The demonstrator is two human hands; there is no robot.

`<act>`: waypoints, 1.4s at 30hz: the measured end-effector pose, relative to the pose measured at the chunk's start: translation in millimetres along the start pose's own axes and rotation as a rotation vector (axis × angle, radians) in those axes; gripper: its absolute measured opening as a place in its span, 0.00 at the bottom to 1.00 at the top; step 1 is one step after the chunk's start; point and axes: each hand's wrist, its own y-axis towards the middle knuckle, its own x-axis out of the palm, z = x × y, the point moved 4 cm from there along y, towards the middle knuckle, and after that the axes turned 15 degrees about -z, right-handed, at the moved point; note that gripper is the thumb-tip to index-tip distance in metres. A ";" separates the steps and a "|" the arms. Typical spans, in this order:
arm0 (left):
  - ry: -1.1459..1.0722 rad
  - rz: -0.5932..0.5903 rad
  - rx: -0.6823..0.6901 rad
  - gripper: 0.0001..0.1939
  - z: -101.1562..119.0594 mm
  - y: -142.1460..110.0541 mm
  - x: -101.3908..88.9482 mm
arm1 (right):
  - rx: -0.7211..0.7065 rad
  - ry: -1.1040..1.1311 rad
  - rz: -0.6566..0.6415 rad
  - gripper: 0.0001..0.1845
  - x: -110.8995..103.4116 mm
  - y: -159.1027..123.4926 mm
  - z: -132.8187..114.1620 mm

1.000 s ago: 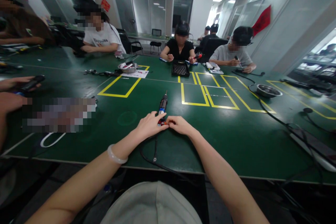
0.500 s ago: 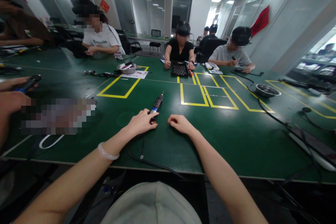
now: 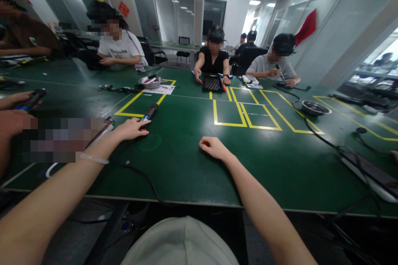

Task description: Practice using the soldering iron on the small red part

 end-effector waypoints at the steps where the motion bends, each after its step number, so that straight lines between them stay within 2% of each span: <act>1: 0.011 -0.007 0.001 0.35 -9.9 3.7 -1.3 | 0.001 0.001 -0.001 0.08 0.0 0.0 -0.2; 4: 0.017 0.009 -0.009 0.31 -31.4 7.9 -5.0 | 0.004 0.001 -0.002 0.07 0.3 0.3 -0.2; 7: -0.017 0.106 -0.049 0.30 -37.6 -0.4 -7.7 | 0.002 -0.004 0.002 0.07 1.0 0.9 1.0; 12: 0.030 0.312 -0.170 0.28 -20.4 -27.9 -7.7 | 0.006 -0.008 0.005 0.07 2.8 2.3 3.8; 16: 0.094 0.340 -0.218 0.23 -5.6 -40.3 -7.0 | 0.002 0.002 0.007 0.07 2.9 2.6 3.3; 21: 0.114 0.374 -0.263 0.22 -3.1 -44.3 -11.6 | 0.005 0.002 0.008 0.07 1.7 2.5 0.7; 24: -0.022 0.454 -0.231 0.22 6.9 -44.1 -15.8 | 0.001 0.026 0.014 0.07 1.3 2.6 -0.2; 25: -0.127 0.462 -0.166 0.22 15.4 -43.0 -15.9 | -0.003 0.039 0.017 0.07 1.3 2.8 -0.1; 27: -0.403 0.396 0.060 0.21 42.9 -39.6 -12.7 | -0.014 0.075 0.026 0.07 1.5 3.6 0.8; 29: -0.660 0.248 0.341 0.21 82.2 -39.0 -6.8 | -0.021 0.133 0.033 0.07 1.5 4.6 2.7; 31: -0.768 0.105 0.532 0.23 123.2 -43.7 -0.7 | -0.018 0.231 0.029 0.08 1.4 5.4 5.0; 33: -0.742 0.033 0.646 0.25 158.1 -52.2 3.5 | -0.007 0.361 0.007 0.10 1.7 5.7 6.5; 35: -0.663 0.045 0.681 0.28 182.1 -61.4 4.9 | 0.001 0.487 -0.032 0.12 3.3 5.6 6.0; 38: -0.433 0.131 0.679 0.33 204.2 -74.1 4.4 | 0.011 0.615 -0.090 0.15 7.6 5.2 3.2; 42: 0.009 0.276 0.602 0.32 223.7 -85.2 6.6 | -0.031 0.662 -0.156 0.17 14.3 5.7 -0.8</act>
